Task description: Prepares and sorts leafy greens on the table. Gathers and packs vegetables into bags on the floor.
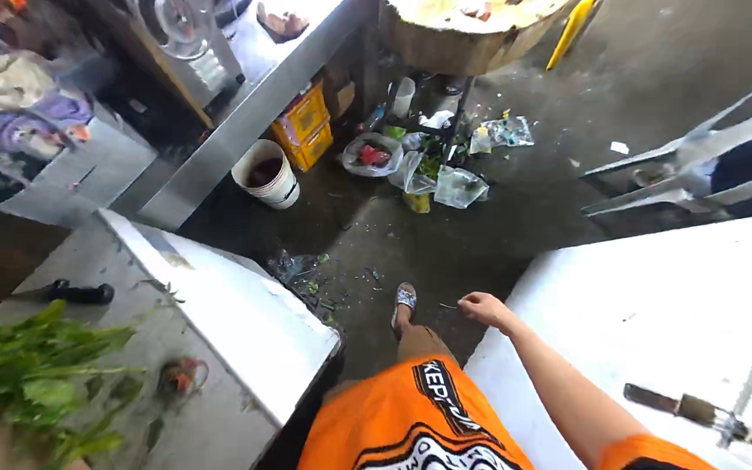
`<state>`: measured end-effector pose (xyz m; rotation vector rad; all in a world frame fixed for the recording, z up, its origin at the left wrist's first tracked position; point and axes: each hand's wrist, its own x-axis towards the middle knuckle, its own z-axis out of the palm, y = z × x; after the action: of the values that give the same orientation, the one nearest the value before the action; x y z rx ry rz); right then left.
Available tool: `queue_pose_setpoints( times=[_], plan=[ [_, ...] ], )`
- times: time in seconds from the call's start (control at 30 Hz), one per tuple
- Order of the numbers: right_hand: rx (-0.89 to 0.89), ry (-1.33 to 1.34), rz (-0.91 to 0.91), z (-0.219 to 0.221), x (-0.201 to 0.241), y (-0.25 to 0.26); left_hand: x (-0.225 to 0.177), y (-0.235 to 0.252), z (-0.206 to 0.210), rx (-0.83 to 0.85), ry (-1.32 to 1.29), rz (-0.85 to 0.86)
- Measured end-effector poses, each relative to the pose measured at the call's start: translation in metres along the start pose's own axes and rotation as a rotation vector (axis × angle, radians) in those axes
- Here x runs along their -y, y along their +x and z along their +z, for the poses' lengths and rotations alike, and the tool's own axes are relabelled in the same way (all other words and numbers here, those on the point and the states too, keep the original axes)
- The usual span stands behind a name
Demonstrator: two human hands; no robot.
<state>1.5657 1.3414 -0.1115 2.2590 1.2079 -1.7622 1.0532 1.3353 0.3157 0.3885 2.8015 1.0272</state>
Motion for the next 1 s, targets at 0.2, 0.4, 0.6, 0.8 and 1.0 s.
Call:
queue_pose_setpoints(
  times=[0.2, 0.4, 0.6, 0.8, 1.0],
  plan=[
    [0.007, -0.101, -0.133, -0.102, 0.094, 0.060, -0.057, 0.056, 0.186, 0.169, -0.604, 0.396],
    [-0.001, -0.048, -0.123, -0.155, 0.158, 0.116, -0.157, 0.010, 0.349, 0.290, -0.557, 0.364],
    [0.078, -0.178, 0.001, -0.188, 0.173, 0.201, -0.194, 0.011, 0.546, 0.433, -0.651, 0.172],
    [0.027, -0.092, 0.114, -0.217, 0.221, 0.348, -0.181, 0.024, 0.779, 0.610, -0.571, -0.018],
    [-0.030, -0.088, -0.084, -0.220, 0.336, 0.571, -0.137, 0.017, 0.969, 0.723, -0.428, -0.165]
  ],
)
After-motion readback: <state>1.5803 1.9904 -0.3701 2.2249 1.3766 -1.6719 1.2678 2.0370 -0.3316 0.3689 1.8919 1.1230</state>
